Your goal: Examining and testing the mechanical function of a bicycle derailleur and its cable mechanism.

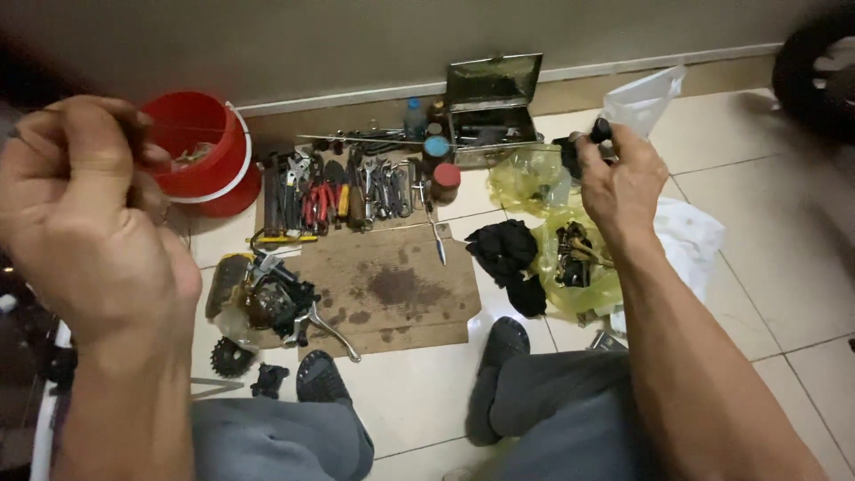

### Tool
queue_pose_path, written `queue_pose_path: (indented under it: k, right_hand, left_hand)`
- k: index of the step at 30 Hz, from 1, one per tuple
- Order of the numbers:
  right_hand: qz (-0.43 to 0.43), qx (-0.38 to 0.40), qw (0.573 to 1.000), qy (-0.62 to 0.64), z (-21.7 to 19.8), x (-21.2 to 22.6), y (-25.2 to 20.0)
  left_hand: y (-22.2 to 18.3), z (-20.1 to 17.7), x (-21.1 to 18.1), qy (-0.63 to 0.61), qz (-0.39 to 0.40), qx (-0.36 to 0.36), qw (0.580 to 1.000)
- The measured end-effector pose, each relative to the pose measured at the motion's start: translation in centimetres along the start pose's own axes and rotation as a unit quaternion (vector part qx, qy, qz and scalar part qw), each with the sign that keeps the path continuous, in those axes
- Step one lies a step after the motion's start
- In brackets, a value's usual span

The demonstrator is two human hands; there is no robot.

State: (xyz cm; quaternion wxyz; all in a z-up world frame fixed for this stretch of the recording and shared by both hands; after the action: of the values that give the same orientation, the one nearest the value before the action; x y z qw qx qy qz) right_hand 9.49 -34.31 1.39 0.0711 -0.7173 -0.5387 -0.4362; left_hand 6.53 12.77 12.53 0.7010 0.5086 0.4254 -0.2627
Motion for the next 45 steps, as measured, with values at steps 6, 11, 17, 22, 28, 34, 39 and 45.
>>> queue_pose_path:
  k: [6,11,17,22,28,34,39,45]
  right_hand:
    - [0.008,-0.038,0.997,-0.070,0.3,-1.5,0.1]
    - [0.079,-0.091,0.990,-0.075,-0.6,-11.1,1.4]
    - [0.116,-0.060,0.966,0.222,-0.3,-5.1,0.8]
    - [0.084,0.030,0.932,0.352,0.1,-0.3,-0.7]
    - [0.112,0.083,0.882,0.450,0.7,1.5,-1.8]
    - [0.164,0.200,0.797,0.546,0.9,5.0,-3.9]
    - [0.151,0.318,0.754,0.554,2.2,9.2,-7.0]
    - [0.176,0.293,0.795,0.501,3.0,8.2,-7.8]
  left_hand:
    - [0.8,0.2,1.1,0.026,0.031,0.003,0.999]
    - [2.3,0.3,4.9,-0.004,-0.121,-0.026,0.992]
    - [2.3,2.4,7.2,0.063,-0.142,0.053,0.986]
    - [-1.1,7.1,10.9,0.125,-0.166,0.189,0.960]
    - [-3.9,9.8,12.8,0.157,-0.232,0.314,0.907]
    - [-7.0,12.6,12.6,0.015,-0.291,0.356,0.888]
    - [-9.1,15.5,10.6,-0.054,-0.301,0.418,0.856]
    - [-10.9,17.3,11.8,-0.047,-0.288,0.479,0.828]
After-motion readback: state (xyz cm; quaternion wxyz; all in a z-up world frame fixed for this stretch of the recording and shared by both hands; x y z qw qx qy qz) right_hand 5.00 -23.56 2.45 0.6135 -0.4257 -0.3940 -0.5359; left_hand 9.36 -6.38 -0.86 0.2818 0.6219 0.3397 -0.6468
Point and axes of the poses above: each hand's wrist, its own y-axis towards the middle knuckle, its own z-axis out of the palm, x = y × z, the point moved 8 cm from there along y, towards the middle knuckle, and after that the axes turned 4 degrees about x, right-handed, at the moved point
